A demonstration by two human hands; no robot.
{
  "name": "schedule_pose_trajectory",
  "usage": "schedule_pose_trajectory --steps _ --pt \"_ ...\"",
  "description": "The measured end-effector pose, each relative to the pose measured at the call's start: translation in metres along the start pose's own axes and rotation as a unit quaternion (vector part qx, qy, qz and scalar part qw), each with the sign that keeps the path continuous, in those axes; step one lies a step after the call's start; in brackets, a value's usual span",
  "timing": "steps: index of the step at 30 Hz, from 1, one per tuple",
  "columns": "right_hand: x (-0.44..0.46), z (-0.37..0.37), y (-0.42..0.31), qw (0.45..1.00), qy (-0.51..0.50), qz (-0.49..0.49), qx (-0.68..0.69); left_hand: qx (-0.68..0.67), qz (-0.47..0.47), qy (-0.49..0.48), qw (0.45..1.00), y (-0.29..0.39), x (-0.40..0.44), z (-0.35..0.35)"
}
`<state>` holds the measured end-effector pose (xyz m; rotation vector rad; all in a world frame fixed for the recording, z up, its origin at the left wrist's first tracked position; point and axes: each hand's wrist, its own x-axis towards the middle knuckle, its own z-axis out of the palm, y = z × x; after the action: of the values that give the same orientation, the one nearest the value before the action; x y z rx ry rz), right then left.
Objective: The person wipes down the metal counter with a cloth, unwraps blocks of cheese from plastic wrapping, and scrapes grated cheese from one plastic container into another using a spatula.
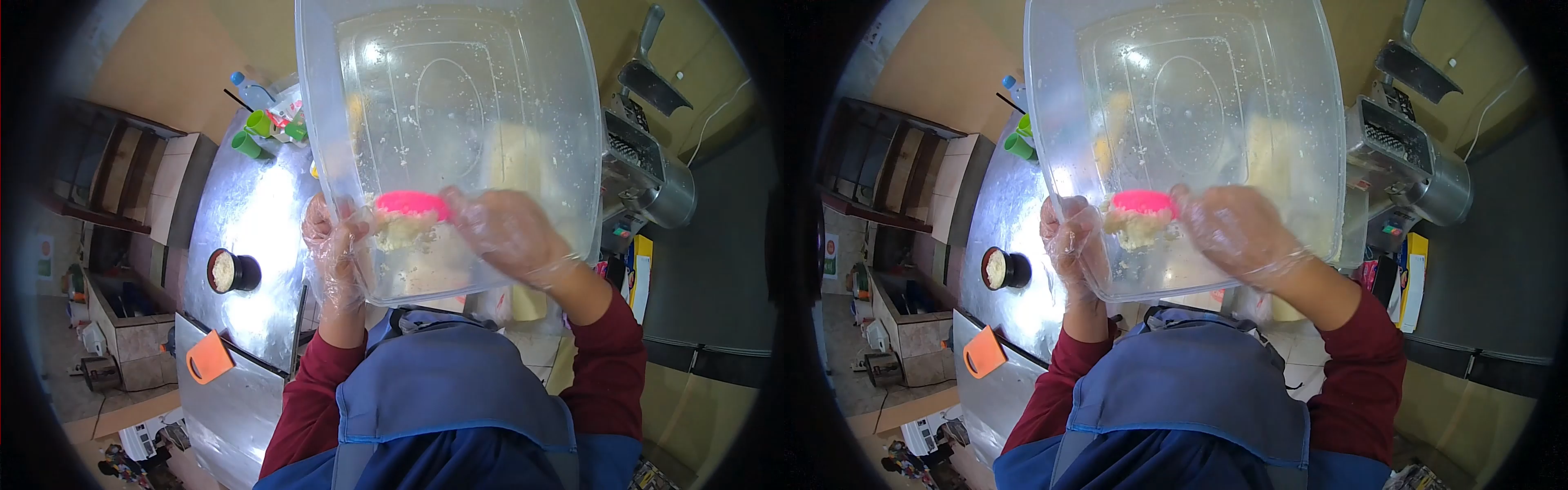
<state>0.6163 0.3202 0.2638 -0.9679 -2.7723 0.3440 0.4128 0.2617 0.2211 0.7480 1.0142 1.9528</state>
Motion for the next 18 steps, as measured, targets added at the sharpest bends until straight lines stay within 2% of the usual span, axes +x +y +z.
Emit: schedule_pose_trajectory --steps 3,5,9,11,13,15,16,18 --pt "0.000 -0.013 0.008 0.995 0.058 -0.012 0.080 -0.010 0.018 -0.027 0.999 -0.008 0.001 -0.008" --pt "0.007 0.003 0.008 0.997 -0.082 0.002 0.011 -0.024 0.030 -0.058 0.998 -0.012 0.002 -0.008" --pt "0.011 -0.005 0.034 0.996 -0.076 0.010 0.038 -0.012 0.036 -0.077 0.996 -0.010 0.003 -0.007" --pt "0.010 -0.028 0.038 0.991 -0.096 0.081 0.051 -0.007 0.035 -0.070 0.997 -0.010 0.003 -0.006" --pt "0.009 -0.020 0.035 0.987 -0.117 0.071 0.079 -0.017 0.049 -0.067 0.996 -0.012 0.004 -0.003" --pt "0.009 0.003 0.031 0.992 -0.100 0.021 0.070 -0.019 0.051 -0.074 0.996 -0.016 0.005 -0.006" --pt "0.012 0.000 0.029 0.990 -0.131 0.043 0.041 -0.022 0.053 -0.080 0.995 -0.016 0.005 -0.007" --pt "0.013 -0.013 0.038 0.993 -0.100 0.059 0.013 -0.004 0.050 -0.072 0.996 -0.013 0.004 -0.004"
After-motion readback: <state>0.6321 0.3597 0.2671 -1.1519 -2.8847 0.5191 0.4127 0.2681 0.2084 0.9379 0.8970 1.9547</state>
